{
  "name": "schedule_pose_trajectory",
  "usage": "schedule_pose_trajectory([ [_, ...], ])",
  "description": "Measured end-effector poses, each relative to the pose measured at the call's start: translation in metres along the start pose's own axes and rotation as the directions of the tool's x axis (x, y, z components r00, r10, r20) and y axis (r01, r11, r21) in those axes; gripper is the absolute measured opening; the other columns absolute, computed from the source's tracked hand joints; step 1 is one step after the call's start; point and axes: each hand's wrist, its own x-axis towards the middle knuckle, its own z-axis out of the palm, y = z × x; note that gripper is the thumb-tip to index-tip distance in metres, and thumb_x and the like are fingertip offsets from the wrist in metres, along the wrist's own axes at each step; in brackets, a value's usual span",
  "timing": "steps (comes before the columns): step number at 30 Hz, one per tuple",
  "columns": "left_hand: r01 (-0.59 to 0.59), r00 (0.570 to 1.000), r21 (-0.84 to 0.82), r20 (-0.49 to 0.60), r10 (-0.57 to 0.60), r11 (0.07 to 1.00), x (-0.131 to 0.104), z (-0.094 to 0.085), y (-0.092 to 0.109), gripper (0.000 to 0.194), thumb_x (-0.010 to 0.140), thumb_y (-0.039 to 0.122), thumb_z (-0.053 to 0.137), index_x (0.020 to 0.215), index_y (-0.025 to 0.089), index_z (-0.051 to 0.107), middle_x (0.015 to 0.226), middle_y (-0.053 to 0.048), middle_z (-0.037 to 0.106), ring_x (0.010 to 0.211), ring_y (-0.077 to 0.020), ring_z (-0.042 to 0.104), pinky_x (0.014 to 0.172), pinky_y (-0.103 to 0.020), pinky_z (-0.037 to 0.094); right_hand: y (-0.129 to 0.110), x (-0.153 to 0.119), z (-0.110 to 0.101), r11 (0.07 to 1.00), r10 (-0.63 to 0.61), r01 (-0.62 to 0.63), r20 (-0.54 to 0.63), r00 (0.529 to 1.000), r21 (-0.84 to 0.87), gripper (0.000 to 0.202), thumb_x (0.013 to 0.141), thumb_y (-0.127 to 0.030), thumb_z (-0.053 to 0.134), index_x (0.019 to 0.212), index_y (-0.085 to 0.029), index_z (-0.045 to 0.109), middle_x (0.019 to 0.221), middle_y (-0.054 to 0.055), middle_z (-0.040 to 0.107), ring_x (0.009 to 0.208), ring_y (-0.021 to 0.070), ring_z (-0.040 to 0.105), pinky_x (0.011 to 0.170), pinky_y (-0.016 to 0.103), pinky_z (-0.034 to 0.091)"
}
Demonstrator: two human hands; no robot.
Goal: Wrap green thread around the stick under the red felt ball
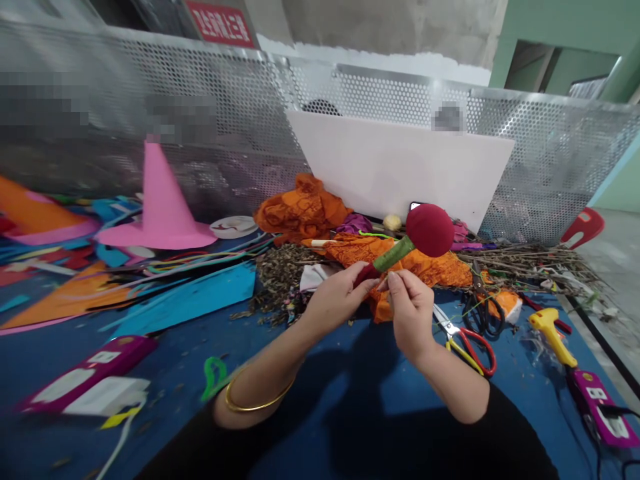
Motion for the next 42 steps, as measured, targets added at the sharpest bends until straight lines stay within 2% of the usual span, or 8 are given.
schedule_pose_trajectory([
  [6,0.012,0.999,0.0,0.049,-0.012,1.0,0.002,0.004,0.0,0.033,0.092,0.037,0.045,0.12,0.023,0.055,0.103,-0.007,0.073,0.097,-0.0275,0.069,0.076,-0.033,0.046,-0.007,-0.004,-0.003,0.97,-0.126,0.127,0.016,0.992,-0.207,0.034,0.09,-0.045,0.059,0.069,-0.018,0.062,0.054,-0.005,0.04,0.048,0.0081,0.035,0.048,0.023,0.031],
  [12,-0.014,0.995,0.119,0.098,0.003,0.993,0.003,0.008,0.002,0.031,0.094,0.041,0.042,0.111,0.023,0.06,0.1,-0.008,0.075,0.094,-0.0273,0.07,0.073,-0.032,0.047,-0.009,-0.005,-0.003,0.944,-0.167,0.174,0.051,0.985,-0.281,0.033,0.092,-0.042,0.057,0.07,-0.018,0.06,0.057,-0.004,0.041,0.051,0.008,0.035,0.049,0.023,0.032],
  [15,-0.055,0.993,0.218,0.116,0.029,0.974,0.001,0.01,0.005,0.029,0.096,0.04,0.04,0.104,0.022,0.061,0.093,-0.008,0.075,0.09,-0.0279,0.071,0.069,-0.032,0.046,-0.018,0.002,-0.009,0.928,-0.133,0.172,0.135,0.982,-0.332,0.033,0.094,-0.041,0.054,0.071,-0.018,0.059,0.056,-0.004,0.044,0.049,0.0081,0.038,0.048,0.023,0.033],
  [20,-0.117,0.986,0.272,0.143,0.08,0.955,-0.003,0.013,0.008,0.025,0.094,0.04,0.045,0.102,0.022,0.061,0.093,-0.008,0.075,0.087,-0.0269,0.071,0.067,-0.031,0.045,-0.042,0.019,-0.026,0.876,-0.208,0.322,0.32,0.924,-0.359,0.029,0.097,-0.035,0.05,0.076,-0.02,0.064,0.073,0.002,0.063,0.073,0.014,0.061,0.07,0.027,0.05],
  [23,-0.15,0.98,0.287,0.171,0.104,0.946,-0.004,0.015,0.009,0.025,0.094,0.04,0.046,0.103,0.022,0.061,0.095,-0.007,0.075,0.087,-0.0269,0.071,0.068,-0.031,0.046,-0.05,0.025,-0.034,0.821,-0.26,0.424,0.411,0.874,-0.382,0.026,0.097,-0.032,0.051,0.08,-0.02,0.066,0.087,0.005,0.07,0.09,0.0177,0.066,0.083,0.032,0.053],
  [28,-0.185,0.968,0.318,0.222,0.116,0.93,-0.006,0.017,0.012,0.024,0.094,0.038,0.045,0.101,0.021,0.061,0.097,-0.008,0.075,0.089,-0.0271,0.071,0.07,-0.032,0.047,-0.055,0.029,-0.039,0.771,-0.276,0.498,0.496,0.823,-0.397,0.028,0.096,-0.03,0.051,0.077,-0.02,0.068,0.088,0.006,0.071,0.087,0.0177,0.068,0.077,0.031,0.055],
  [37,-0.268,0.955,0.391,0.229,0.189,0.881,-0.015,0.022,0.02,0.031,0.097,0.038,0.038,0.104,0.019,0.062,0.087,-0.009,0.074,0.078,-0.0263,0.072,0.061,-0.03,0.044,-0.037,0.038,-0.035,0.824,-0.187,0.368,0.407,0.894,-0.43,0.029,0.094,-0.042,0.052,0.085,-0.023,0.073,0.089,0.006,0.073,0.09,0.0208,0.068,0.083,0.036,0.055],
  [42,-0.354,0.933,0.447,0.234,0.275,0.821,-0.018,0.022,0.023,0.029,0.095,0.024,0.038,0.11,0.013,0.06,0.089,-0.013,0.071,0.076,-0.0274,0.07,0.06,-0.032,0.046,-0.021,0.045,-0.037,0.835,-0.154,0.326,0.38,0.912,-0.444,0.023,0.093,-0.034,0.054,0.084,-0.022,0.072,0.096,0.006,0.073,0.093,0.0193,0.067,0.084,0.033,0.053],
])
